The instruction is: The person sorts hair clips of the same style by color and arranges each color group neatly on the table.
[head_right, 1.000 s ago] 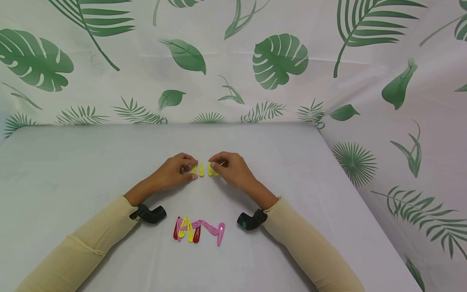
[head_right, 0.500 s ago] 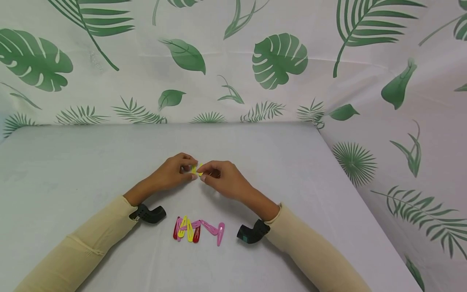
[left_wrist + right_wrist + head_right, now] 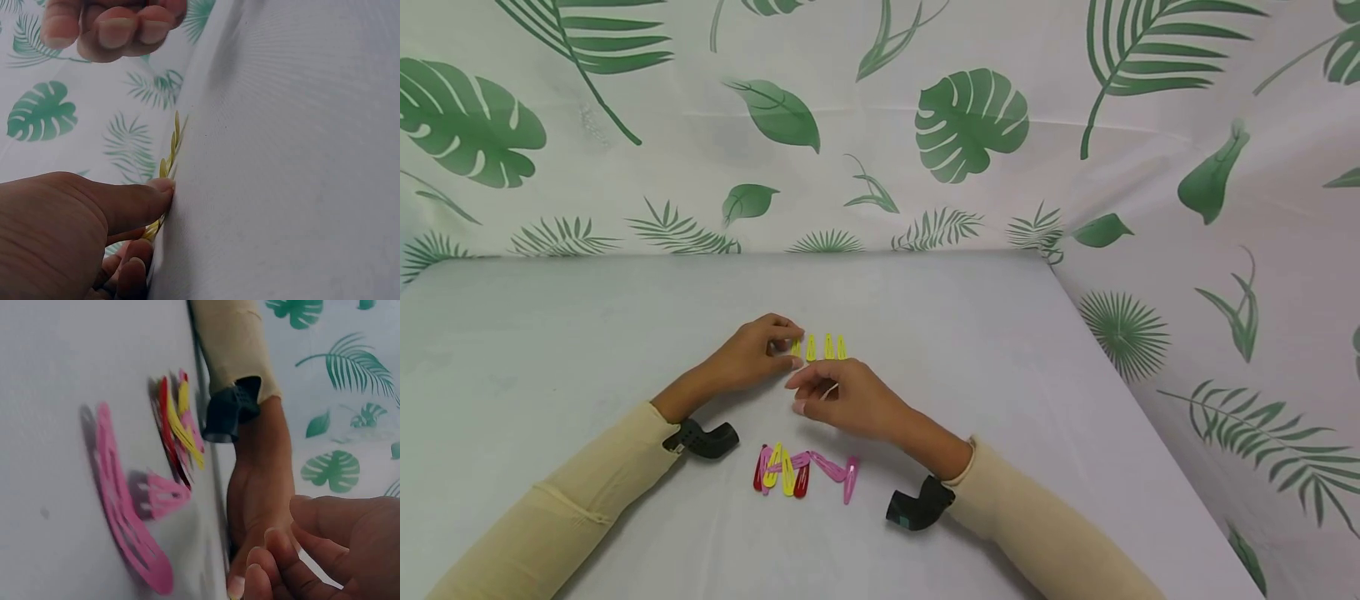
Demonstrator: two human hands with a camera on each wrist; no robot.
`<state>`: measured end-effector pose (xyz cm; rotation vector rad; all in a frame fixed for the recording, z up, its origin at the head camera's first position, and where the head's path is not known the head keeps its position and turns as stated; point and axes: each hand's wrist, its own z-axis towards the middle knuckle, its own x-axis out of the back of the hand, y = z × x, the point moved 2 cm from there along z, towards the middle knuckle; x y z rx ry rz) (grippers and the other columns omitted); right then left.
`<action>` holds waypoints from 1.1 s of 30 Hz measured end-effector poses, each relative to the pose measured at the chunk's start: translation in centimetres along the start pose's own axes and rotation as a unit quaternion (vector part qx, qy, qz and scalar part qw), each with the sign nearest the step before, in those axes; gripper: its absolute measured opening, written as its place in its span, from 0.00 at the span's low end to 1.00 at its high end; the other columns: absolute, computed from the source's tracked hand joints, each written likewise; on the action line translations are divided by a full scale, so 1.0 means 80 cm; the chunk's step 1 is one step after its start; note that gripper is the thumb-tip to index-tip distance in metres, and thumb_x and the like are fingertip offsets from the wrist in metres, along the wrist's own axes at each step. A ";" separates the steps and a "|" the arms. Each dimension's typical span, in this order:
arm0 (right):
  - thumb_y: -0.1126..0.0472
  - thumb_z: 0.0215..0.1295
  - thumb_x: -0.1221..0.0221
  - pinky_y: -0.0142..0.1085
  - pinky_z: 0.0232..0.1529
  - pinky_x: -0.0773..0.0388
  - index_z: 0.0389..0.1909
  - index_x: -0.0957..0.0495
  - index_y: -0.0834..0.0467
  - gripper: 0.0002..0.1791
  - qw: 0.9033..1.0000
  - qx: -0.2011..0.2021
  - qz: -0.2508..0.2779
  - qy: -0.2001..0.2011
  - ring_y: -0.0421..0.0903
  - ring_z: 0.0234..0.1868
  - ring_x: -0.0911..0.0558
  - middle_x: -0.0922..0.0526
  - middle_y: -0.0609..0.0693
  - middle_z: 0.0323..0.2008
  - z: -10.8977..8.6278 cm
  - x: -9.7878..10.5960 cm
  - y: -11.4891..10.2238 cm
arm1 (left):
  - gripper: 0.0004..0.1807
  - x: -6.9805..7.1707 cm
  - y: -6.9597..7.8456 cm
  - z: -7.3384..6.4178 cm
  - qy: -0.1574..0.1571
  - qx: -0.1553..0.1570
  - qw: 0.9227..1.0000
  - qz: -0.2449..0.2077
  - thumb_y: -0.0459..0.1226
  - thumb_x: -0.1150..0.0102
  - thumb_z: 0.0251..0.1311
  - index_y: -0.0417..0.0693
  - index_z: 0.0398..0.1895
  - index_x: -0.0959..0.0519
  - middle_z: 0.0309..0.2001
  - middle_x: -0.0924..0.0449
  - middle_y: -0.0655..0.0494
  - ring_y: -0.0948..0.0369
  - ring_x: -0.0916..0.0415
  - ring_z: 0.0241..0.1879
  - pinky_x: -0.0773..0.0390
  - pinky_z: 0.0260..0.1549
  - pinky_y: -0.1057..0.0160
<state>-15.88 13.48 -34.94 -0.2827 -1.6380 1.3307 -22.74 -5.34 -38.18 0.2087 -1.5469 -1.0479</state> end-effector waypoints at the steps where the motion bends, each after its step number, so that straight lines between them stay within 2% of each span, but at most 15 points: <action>1: 0.71 0.61 0.39 0.36 0.42 0.22 0.47 0.19 0.65 0.13 1.000 0.000 0.004 -0.008 0.43 0.38 0.21 0.17 0.48 0.35 -0.001 -0.003 0.000 | 0.25 0.000 0.000 0.000 0.000 0.003 1.000 0.000 0.34 0.35 0.61 0.34 0.60 0.25 0.55 0.28 0.44 0.54 0.27 0.47 0.26 0.47 0.57; 12: 0.71 0.59 0.36 0.33 0.41 0.22 0.47 0.18 0.63 0.14 0.998 -0.017 0.036 -0.043 0.40 0.37 0.21 0.18 0.48 0.37 -0.014 -0.029 0.000 | 0.25 0.001 0.001 0.000 0.004 0.006 1.000 0.003 0.34 0.34 0.60 0.35 0.60 0.25 0.55 0.27 0.45 0.55 0.28 0.47 0.26 0.45 0.57; 21: 0.67 0.57 0.32 0.33 0.46 0.24 0.50 0.18 0.59 0.18 0.998 -0.028 -0.015 -0.045 0.41 0.42 0.21 0.18 0.45 0.40 -0.024 -0.040 -0.003 | 0.25 -0.003 -0.001 0.001 0.003 -0.014 1.000 -0.008 0.34 0.34 0.60 0.33 0.59 0.25 0.55 0.28 0.43 0.53 0.27 0.47 0.25 0.45 0.57; 26: 0.66 0.57 0.31 0.33 0.47 0.24 0.50 0.19 0.58 0.18 0.998 -0.036 -0.017 -0.049 0.40 0.43 0.21 0.19 0.44 0.41 -0.028 -0.044 -0.005 | 0.24 -0.004 -0.001 0.003 0.008 -0.028 1.000 -0.004 0.34 0.34 0.59 0.32 0.58 0.24 0.54 0.27 0.42 0.53 0.26 0.46 0.25 0.45 0.57; 33: 0.69 0.57 0.33 0.33 0.47 0.25 0.50 0.18 0.59 0.18 0.998 -0.032 -0.021 -0.043 0.41 0.42 0.21 0.19 0.45 0.40 -0.029 -0.047 -0.007 | 0.25 -0.002 -0.002 0.001 0.008 -0.014 1.000 0.004 0.34 0.34 0.60 0.33 0.59 0.24 0.54 0.27 0.43 0.54 0.27 0.46 0.26 0.44 0.57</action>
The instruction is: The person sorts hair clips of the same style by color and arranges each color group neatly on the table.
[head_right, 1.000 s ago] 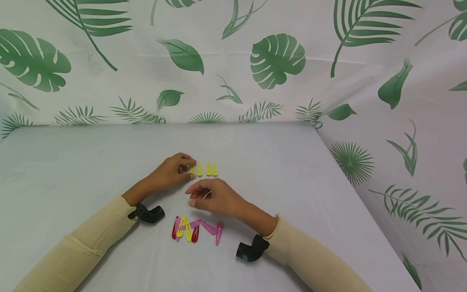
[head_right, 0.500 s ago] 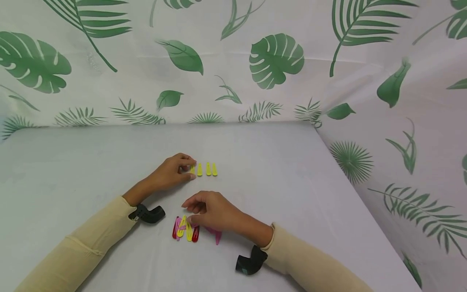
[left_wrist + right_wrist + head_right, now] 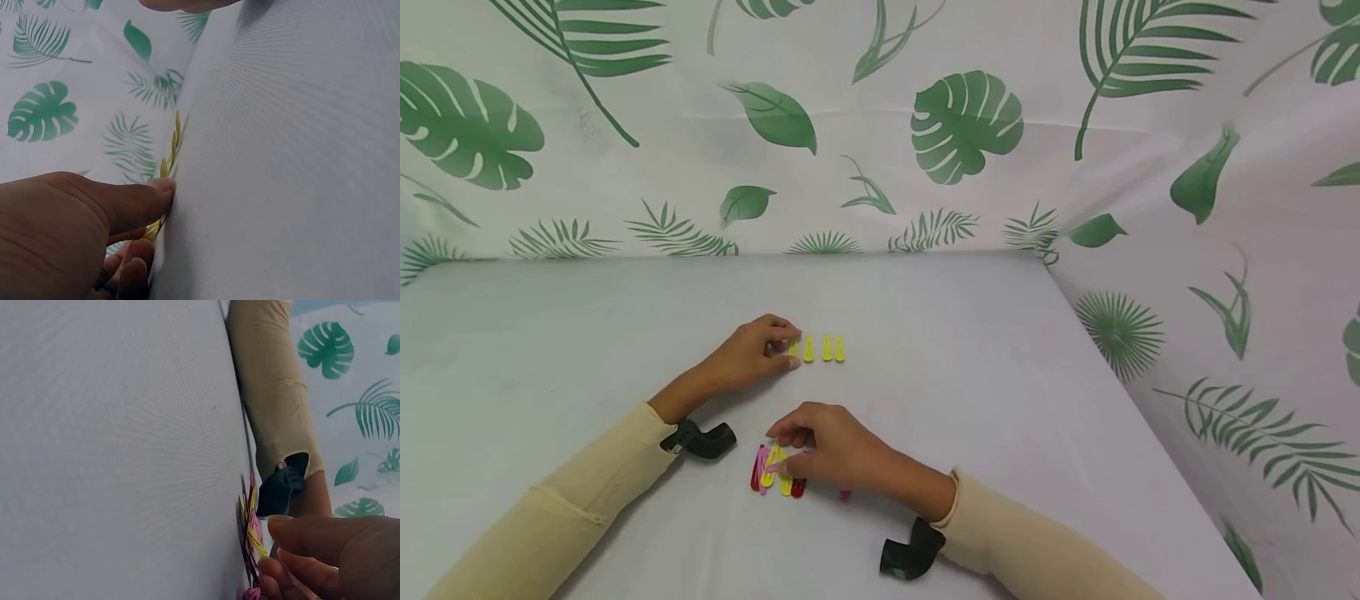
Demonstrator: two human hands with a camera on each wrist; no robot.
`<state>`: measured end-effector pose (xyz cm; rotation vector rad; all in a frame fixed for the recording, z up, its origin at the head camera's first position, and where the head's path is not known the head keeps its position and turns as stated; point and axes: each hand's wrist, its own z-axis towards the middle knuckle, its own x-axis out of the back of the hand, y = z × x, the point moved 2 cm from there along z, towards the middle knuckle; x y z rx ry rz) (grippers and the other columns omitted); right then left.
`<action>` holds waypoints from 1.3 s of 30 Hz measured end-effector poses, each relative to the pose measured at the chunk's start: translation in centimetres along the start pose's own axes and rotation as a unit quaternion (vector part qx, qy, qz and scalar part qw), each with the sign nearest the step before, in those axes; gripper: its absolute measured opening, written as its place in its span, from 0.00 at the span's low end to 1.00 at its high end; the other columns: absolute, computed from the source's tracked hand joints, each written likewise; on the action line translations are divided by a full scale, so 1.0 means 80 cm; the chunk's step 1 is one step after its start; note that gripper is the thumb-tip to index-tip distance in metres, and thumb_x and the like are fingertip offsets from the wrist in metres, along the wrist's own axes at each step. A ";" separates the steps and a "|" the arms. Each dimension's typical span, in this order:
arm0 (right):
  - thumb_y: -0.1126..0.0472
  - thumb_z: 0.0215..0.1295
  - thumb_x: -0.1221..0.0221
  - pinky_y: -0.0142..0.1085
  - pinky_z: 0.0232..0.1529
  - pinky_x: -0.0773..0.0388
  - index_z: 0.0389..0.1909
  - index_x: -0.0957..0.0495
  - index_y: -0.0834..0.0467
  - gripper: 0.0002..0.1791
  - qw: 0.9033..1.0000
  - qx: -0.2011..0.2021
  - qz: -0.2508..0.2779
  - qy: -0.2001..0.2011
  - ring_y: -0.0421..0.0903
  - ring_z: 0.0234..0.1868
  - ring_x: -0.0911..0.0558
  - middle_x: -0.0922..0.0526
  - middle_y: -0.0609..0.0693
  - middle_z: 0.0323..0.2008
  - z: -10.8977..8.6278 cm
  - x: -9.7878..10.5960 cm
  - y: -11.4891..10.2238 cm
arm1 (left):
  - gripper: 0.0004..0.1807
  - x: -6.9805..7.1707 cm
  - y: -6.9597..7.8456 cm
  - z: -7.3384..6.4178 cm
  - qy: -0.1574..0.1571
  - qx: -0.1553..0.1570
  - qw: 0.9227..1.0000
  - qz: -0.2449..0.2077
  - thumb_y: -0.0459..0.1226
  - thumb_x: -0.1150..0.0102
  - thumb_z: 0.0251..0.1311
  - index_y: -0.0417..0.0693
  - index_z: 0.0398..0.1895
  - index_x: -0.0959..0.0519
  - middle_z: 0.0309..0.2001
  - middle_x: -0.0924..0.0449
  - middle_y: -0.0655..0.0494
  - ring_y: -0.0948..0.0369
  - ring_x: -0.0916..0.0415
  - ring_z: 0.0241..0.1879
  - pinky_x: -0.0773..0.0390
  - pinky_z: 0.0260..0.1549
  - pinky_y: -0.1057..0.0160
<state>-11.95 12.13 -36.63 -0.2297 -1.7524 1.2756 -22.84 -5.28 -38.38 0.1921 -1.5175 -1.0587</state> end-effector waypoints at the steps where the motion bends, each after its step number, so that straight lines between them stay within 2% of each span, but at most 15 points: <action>1: 0.69 0.57 0.33 0.33 0.47 0.25 0.50 0.18 0.59 0.18 1.000 0.003 -0.001 0.000 0.41 0.42 0.22 0.19 0.45 0.40 0.000 0.000 0.000 | 0.25 0.000 0.000 0.000 0.000 0.001 1.000 0.001 0.34 0.34 0.60 0.34 0.59 0.24 0.54 0.27 0.43 0.54 0.27 0.46 0.26 0.44 0.57; 6: 0.71 0.57 0.33 0.33 0.47 0.25 0.49 0.19 0.59 0.17 1.000 0.016 -0.017 -0.003 0.40 0.43 0.22 0.19 0.45 0.41 -0.001 0.000 -0.001 | 0.25 0.001 -0.001 0.000 -0.001 0.000 1.000 -0.002 0.34 0.34 0.60 0.34 0.59 0.24 0.55 0.27 0.43 0.54 0.27 0.46 0.26 0.45 0.57; 15: 0.68 0.57 0.32 0.31 0.45 0.26 0.48 0.18 0.57 0.17 0.999 0.014 -0.040 -0.019 0.38 0.41 0.24 0.21 0.41 0.40 -0.001 -0.002 -0.002 | 0.25 0.002 0.000 -0.003 0.001 0.003 1.000 0.001 0.34 0.34 0.60 0.33 0.59 0.24 0.54 0.27 0.42 0.54 0.27 0.46 0.26 0.45 0.56; 26: 0.67 0.58 0.33 0.30 0.38 0.28 0.47 0.16 0.54 0.15 0.997 0.022 -0.076 -0.012 0.38 0.37 0.27 0.22 0.39 0.37 -0.002 -0.002 0.001 | 0.25 -0.004 0.000 0.001 -0.001 0.008 1.000 0.001 0.35 0.34 0.60 0.35 0.60 0.24 0.54 0.27 0.44 0.54 0.27 0.47 0.25 0.45 0.57; 39: 0.72 0.59 0.35 0.31 0.39 0.25 0.44 0.17 0.56 0.13 0.998 0.032 -0.052 0.007 0.37 0.36 0.24 0.21 0.41 0.35 -0.001 -0.003 0.004 | 0.24 -0.002 0.001 -0.001 0.001 0.008 1.000 -0.002 0.34 0.34 0.60 0.35 0.59 0.24 0.54 0.27 0.44 0.55 0.27 0.46 0.26 0.44 0.57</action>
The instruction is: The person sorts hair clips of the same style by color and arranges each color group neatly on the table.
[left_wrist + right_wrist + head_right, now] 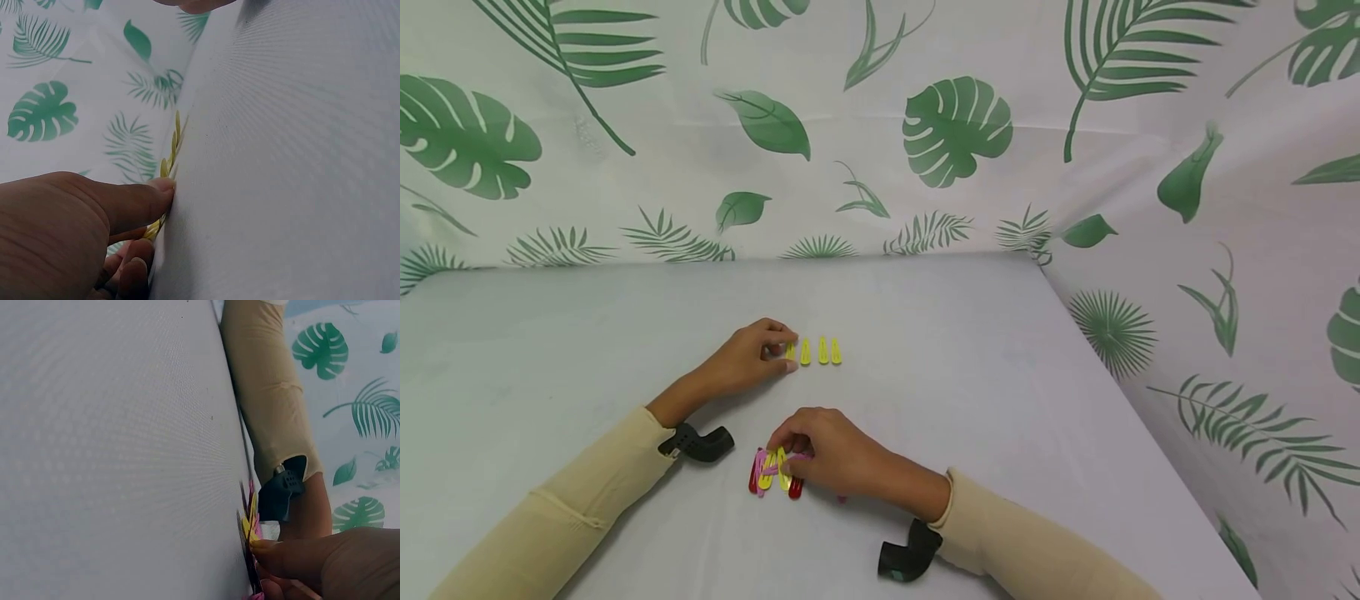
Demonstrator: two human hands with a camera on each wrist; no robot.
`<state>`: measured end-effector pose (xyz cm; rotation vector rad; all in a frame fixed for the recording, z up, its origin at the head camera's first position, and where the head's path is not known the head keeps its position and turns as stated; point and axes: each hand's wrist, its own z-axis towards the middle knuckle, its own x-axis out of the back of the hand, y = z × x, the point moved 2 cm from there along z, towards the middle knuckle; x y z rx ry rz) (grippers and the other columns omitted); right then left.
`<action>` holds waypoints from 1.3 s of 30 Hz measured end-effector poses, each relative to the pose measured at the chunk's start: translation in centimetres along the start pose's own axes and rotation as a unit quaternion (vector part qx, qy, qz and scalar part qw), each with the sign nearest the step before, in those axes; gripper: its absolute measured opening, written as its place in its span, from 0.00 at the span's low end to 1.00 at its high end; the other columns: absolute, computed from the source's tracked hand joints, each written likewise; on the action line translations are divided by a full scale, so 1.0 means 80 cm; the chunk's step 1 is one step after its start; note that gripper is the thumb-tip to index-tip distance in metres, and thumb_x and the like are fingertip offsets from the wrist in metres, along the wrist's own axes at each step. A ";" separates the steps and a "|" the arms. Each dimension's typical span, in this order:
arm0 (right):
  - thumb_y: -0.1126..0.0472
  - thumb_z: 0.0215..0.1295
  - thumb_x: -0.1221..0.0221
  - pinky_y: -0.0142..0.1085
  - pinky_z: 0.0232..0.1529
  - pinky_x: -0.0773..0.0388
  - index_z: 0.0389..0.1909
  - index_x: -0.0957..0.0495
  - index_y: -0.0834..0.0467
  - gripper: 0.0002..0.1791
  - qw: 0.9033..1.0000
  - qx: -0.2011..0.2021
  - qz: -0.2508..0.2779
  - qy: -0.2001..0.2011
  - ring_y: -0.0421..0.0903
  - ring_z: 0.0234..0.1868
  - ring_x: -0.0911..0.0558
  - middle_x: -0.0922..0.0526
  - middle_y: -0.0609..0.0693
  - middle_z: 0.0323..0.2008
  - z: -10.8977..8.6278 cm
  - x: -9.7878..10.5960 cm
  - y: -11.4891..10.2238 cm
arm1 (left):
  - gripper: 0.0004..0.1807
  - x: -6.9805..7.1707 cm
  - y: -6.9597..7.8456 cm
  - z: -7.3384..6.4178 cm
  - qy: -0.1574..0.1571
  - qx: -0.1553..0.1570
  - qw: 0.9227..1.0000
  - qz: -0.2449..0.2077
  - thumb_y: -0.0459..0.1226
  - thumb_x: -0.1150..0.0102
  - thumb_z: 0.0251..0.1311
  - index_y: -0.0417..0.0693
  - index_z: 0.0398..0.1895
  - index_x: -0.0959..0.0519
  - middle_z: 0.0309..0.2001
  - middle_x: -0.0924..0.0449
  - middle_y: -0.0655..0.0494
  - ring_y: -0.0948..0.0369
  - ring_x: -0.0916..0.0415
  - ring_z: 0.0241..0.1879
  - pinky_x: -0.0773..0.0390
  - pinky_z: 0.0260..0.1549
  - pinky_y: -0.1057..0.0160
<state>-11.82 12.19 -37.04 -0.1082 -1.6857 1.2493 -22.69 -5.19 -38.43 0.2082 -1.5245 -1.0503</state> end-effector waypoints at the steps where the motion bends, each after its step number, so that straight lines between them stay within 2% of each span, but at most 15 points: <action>1: 0.72 0.59 0.36 0.31 0.39 0.25 0.43 0.17 0.56 0.13 1.000 -0.002 0.005 0.003 0.37 0.36 0.24 0.21 0.41 0.35 0.001 0.000 0.001 | 0.24 0.000 0.000 0.000 0.000 0.002 1.000 -0.002 0.34 0.34 0.60 0.35 0.59 0.24 0.54 0.27 0.44 0.55 0.27 0.46 0.26 0.44 0.57; 8: 0.70 0.64 0.39 0.33 0.41 0.25 0.42 0.16 0.53 0.11 0.998 -0.022 0.053 0.032 0.38 0.36 0.23 0.18 0.39 0.35 0.002 0.003 0.010 | 0.24 -0.003 -0.005 0.001 -0.006 0.010 1.000 -0.004 0.35 0.34 0.60 0.35 0.60 0.24 0.54 0.27 0.45 0.55 0.27 0.47 0.26 0.45 0.57; 11: 0.71 0.64 0.41 0.33 0.43 0.24 0.43 0.16 0.56 0.11 0.997 -0.017 0.069 0.043 0.40 0.37 0.22 0.18 0.43 0.36 0.003 0.006 0.013 | 0.24 -0.003 -0.006 0.001 -0.006 0.019 1.000 -0.002 0.35 0.34 0.60 0.37 0.60 0.24 0.54 0.27 0.46 0.55 0.27 0.47 0.26 0.46 0.57; 15: 0.71 0.65 0.41 0.33 0.42 0.24 0.46 0.17 0.59 0.11 0.995 -0.025 0.080 0.053 0.41 0.37 0.23 0.19 0.45 0.35 0.004 0.009 0.016 | 0.24 -0.003 -0.005 0.002 -0.009 0.015 1.000 -0.001 0.35 0.34 0.61 0.36 0.60 0.24 0.54 0.27 0.46 0.56 0.27 0.47 0.26 0.46 0.57; 25: 0.72 0.65 0.42 0.33 0.42 0.23 0.44 0.16 0.60 0.10 0.994 -0.031 0.089 0.061 0.42 0.38 0.21 0.17 0.46 0.36 0.006 0.025 0.021 | 0.25 -0.004 -0.002 0.003 -0.005 -0.002 1.000 -0.003 0.35 0.34 0.60 0.34 0.60 0.24 0.54 0.28 0.44 0.55 0.27 0.47 0.25 0.46 0.57; 32: 0.69 0.66 0.40 0.33 0.35 0.24 0.45 0.16 0.61 0.09 0.991 -0.047 0.086 0.087 0.45 0.34 0.22 0.19 0.48 0.34 0.009 0.047 0.024 | 0.25 -0.004 -0.004 0.004 -0.006 0.004 1.000 0.000 0.36 0.34 0.61 0.36 0.60 0.24 0.55 0.28 0.45 0.55 0.27 0.48 0.25 0.47 0.58; 39: 0.69 0.65 0.40 0.33 0.38 0.23 0.45 0.17 0.66 0.10 0.987 -0.053 0.099 0.116 0.46 0.36 0.20 0.18 0.52 0.36 0.015 0.066 0.028 | 0.25 -0.001 -0.005 0.002 -0.005 0.003 1.000 -0.002 0.35 0.34 0.61 0.35 0.60 0.25 0.55 0.28 0.45 0.55 0.27 0.48 0.25 0.46 0.58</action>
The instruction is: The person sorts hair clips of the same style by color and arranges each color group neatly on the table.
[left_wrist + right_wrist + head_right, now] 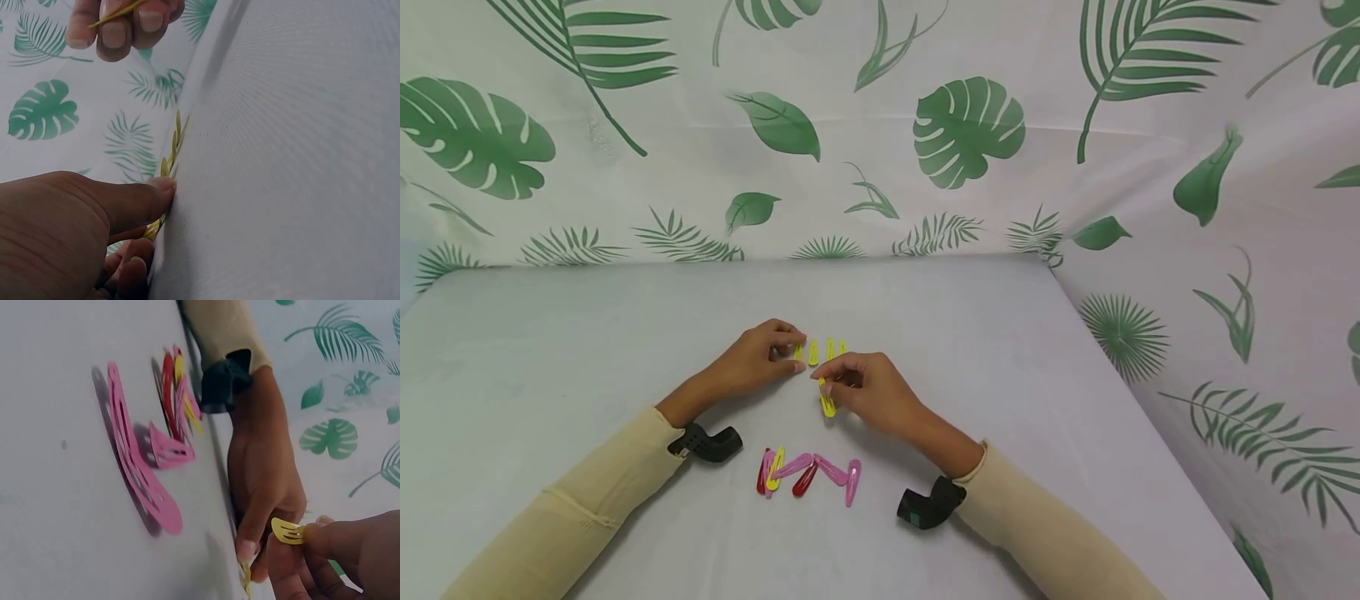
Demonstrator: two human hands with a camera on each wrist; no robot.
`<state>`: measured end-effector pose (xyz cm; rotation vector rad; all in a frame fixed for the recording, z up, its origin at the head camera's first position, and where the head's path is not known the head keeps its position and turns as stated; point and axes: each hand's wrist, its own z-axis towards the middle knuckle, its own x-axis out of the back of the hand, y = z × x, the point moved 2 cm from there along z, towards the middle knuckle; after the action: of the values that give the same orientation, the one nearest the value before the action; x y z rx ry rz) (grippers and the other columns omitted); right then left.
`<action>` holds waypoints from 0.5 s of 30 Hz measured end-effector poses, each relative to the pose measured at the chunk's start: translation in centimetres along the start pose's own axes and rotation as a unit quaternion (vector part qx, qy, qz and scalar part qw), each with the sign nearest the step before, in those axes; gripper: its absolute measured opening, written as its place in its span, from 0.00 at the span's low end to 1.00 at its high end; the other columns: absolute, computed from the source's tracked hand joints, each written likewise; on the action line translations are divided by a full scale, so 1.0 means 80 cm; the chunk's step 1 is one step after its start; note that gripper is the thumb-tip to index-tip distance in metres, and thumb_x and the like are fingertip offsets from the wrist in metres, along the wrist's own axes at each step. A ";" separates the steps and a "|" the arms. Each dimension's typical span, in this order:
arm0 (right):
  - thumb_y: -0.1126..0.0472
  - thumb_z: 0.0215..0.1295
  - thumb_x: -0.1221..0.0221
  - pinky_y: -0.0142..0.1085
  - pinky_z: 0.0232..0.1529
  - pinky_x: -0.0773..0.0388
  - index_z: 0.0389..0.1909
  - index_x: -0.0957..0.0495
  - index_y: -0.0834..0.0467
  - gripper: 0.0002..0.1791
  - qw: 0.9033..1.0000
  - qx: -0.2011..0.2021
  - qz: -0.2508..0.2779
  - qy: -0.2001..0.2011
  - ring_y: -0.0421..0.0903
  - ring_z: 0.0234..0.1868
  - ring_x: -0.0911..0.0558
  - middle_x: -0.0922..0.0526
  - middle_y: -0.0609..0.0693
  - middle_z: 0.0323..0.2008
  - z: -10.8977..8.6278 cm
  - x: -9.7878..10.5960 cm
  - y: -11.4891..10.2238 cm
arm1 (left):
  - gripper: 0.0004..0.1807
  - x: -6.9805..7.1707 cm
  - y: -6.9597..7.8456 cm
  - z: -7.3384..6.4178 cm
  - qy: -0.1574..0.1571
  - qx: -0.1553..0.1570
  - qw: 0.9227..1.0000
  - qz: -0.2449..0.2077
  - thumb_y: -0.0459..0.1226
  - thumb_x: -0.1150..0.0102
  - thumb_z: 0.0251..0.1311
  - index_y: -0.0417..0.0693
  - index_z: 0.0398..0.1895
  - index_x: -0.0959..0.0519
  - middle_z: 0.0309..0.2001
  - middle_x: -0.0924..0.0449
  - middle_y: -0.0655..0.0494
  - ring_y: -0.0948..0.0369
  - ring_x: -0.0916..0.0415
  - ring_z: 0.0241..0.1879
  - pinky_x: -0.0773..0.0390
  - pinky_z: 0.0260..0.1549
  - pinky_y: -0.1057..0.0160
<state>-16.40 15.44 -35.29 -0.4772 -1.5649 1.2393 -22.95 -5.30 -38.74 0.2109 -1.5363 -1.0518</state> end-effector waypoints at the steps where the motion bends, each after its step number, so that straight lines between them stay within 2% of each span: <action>1: 0.70 0.65 0.40 0.33 0.38 0.24 0.45 0.18 0.66 0.09 1.000 0.001 0.003 0.004 0.46 0.36 0.20 0.17 0.53 0.37 0.002 0.002 0.001 | 0.25 0.000 0.000 0.000 0.000 0.000 1.000 0.001 0.35 0.34 0.61 0.35 0.60 0.25 0.55 0.28 0.45 0.55 0.27 0.48 0.25 0.46 0.58; 11: 0.68 0.66 0.39 0.33 0.34 0.25 0.44 0.17 0.65 0.09 1.000 -0.008 -0.010 0.022 0.45 0.34 0.20 0.16 0.54 0.40 0.020 0.017 0.018 | 0.26 0.001 0.003 -0.002 -0.008 0.008 1.000 -0.006 0.35 0.35 0.61 0.35 0.62 0.26 0.57 0.29 0.44 0.54 0.27 0.50 0.25 0.48 0.57; 15: 0.69 0.65 0.39 0.36 0.36 0.22 0.45 0.17 0.65 0.09 0.999 -0.015 -0.008 0.034 0.47 0.35 0.18 0.16 0.56 0.41 0.027 0.027 0.023 | 0.26 0.001 0.002 -0.001 -0.010 0.010 1.000 -0.001 0.35 0.35 0.62 0.35 0.62 0.26 0.57 0.29 0.45 0.55 0.27 0.49 0.25 0.48 0.57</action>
<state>-19.63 16.84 -35.77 -0.5197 -1.5284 1.1768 -22.84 -5.30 -38.58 0.2158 -1.5654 -1.0435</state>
